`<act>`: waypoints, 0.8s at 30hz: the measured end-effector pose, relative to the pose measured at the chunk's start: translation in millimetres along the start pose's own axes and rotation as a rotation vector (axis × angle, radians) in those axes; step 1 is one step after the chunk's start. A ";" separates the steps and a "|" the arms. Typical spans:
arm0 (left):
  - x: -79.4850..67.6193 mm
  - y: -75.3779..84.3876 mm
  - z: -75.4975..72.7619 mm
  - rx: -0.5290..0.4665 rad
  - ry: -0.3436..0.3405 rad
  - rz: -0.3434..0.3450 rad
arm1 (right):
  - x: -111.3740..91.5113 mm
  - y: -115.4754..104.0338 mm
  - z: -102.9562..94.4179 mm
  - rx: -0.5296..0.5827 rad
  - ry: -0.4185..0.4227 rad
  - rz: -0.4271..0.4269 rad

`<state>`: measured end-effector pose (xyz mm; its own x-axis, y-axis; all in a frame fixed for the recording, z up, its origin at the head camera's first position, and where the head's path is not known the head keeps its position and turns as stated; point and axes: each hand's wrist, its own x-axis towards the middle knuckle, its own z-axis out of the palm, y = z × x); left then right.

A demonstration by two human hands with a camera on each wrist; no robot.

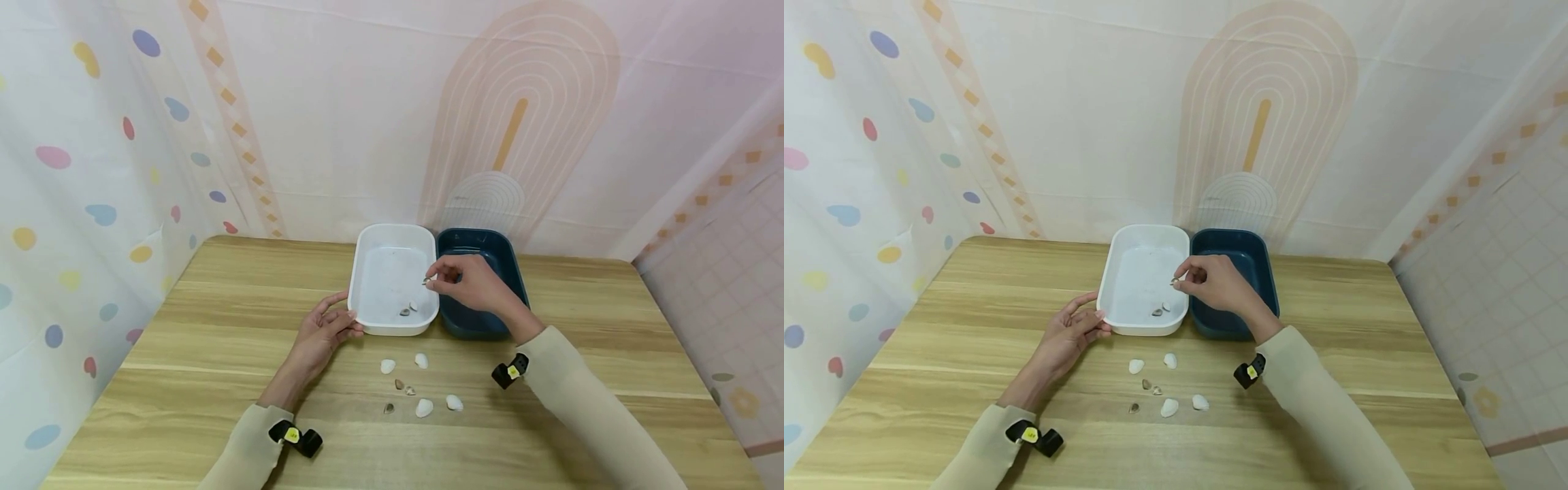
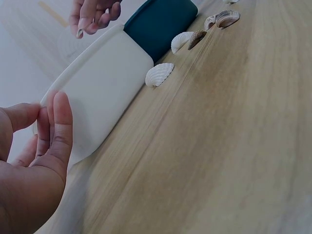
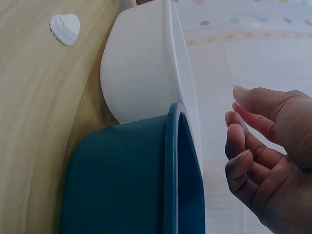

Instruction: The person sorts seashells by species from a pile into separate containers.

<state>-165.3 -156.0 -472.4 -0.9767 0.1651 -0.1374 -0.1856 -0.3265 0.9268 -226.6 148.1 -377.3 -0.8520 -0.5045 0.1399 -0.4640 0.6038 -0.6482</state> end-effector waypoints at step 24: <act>1.8 0.7 0.3 -0.002 0.008 0.001 | 43.0 1.7 25.0 -0.015 -0.082 0.139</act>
<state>-167.1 -155.6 -471.9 -0.9777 0.1575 -0.1388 -0.1844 -0.3285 0.9263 -257.9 112.0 -391.1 -0.8858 -0.4638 -0.0125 -0.3469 0.6799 -0.6461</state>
